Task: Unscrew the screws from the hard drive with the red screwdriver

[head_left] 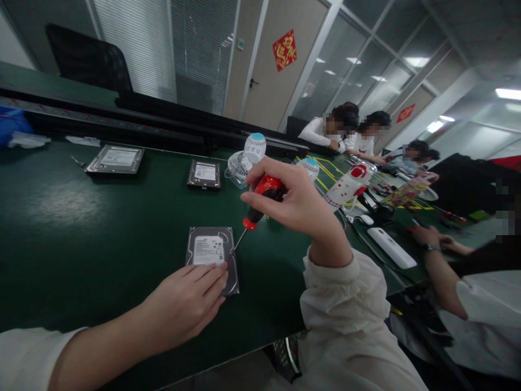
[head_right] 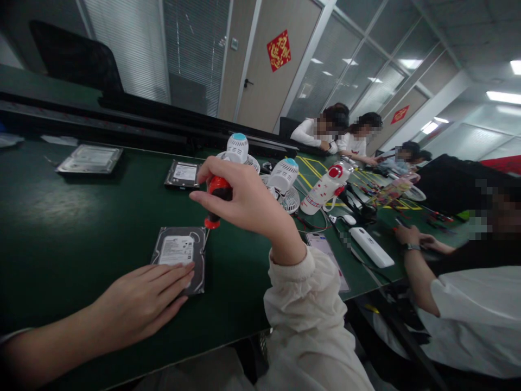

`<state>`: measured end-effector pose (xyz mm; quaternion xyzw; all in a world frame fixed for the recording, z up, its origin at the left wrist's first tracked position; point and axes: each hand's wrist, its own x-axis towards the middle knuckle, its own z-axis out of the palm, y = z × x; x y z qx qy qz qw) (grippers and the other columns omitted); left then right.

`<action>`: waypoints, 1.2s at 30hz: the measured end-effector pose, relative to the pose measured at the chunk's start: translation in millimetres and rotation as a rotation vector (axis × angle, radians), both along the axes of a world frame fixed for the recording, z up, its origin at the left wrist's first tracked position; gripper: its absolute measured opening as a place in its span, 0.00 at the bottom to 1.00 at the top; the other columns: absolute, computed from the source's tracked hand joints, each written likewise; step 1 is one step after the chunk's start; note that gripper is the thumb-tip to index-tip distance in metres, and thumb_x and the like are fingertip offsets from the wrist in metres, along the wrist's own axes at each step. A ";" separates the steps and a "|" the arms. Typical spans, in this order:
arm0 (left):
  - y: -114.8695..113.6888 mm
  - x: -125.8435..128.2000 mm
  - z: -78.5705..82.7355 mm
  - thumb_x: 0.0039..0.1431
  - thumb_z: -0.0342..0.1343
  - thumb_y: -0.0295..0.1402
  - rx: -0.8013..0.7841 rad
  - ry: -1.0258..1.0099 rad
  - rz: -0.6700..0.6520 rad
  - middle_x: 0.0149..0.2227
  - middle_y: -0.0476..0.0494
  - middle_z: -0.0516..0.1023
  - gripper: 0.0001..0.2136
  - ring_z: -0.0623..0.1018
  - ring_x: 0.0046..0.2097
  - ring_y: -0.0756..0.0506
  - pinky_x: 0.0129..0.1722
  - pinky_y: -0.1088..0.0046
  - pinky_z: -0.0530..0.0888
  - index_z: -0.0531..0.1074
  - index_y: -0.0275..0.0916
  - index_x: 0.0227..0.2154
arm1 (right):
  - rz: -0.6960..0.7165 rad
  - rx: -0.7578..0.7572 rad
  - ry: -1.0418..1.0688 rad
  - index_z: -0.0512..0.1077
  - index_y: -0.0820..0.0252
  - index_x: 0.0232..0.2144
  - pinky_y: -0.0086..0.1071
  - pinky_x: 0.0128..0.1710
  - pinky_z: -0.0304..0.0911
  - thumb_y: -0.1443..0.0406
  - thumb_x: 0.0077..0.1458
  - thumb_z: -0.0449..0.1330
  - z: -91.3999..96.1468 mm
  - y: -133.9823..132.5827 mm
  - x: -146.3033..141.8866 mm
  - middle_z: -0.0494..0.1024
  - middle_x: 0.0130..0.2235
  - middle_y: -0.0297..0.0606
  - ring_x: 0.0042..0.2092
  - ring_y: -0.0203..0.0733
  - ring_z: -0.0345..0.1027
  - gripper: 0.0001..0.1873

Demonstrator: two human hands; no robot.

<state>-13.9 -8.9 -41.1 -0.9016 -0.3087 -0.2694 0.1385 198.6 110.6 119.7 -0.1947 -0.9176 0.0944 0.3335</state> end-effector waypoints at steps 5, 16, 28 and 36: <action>0.9 1.0 1.2 0.71 0.49 0.28 -0.008 0.013 -0.003 0.50 0.33 0.85 0.15 0.83 0.46 0.39 0.43 0.62 0.78 0.81 0.29 0.48 | 0.052 -0.014 -0.048 0.73 0.63 0.39 0.33 0.42 0.64 0.72 0.49 0.57 3.0 -2.8 0.6 0.76 0.39 0.37 0.39 0.37 0.68 0.13; 1.0 0.1 3.0 0.71 0.47 0.27 0.027 0.038 -0.010 0.48 0.32 0.85 0.16 0.84 0.46 0.38 0.43 0.62 0.79 0.81 0.28 0.47 | -0.064 0.075 -0.014 0.71 0.60 0.38 0.35 0.42 0.62 0.72 0.54 0.56 -3.2 -7.8 -9.3 0.75 0.37 0.37 0.39 0.38 0.67 0.09; 2.0 -1.5 2.3 0.72 0.46 0.27 0.022 0.041 -0.014 0.49 0.32 0.85 0.17 0.84 0.45 0.39 0.42 0.62 0.79 0.82 0.30 0.47 | -0.087 0.095 0.018 0.72 0.60 0.37 0.36 0.43 0.63 0.68 0.59 0.57 -10.1 -2.5 -10.8 0.76 0.36 0.36 0.38 0.38 0.69 0.04; 3.2 -3.1 2.6 0.71 0.48 0.28 0.036 0.030 -0.035 0.50 0.31 0.85 0.16 0.84 0.45 0.38 0.41 0.62 0.79 0.82 0.30 0.47 | -0.116 0.083 0.017 0.72 0.59 0.35 0.37 0.43 0.64 0.61 0.64 0.58 -10.7 -5.8 -13.7 0.76 0.35 0.37 0.38 0.39 0.69 0.08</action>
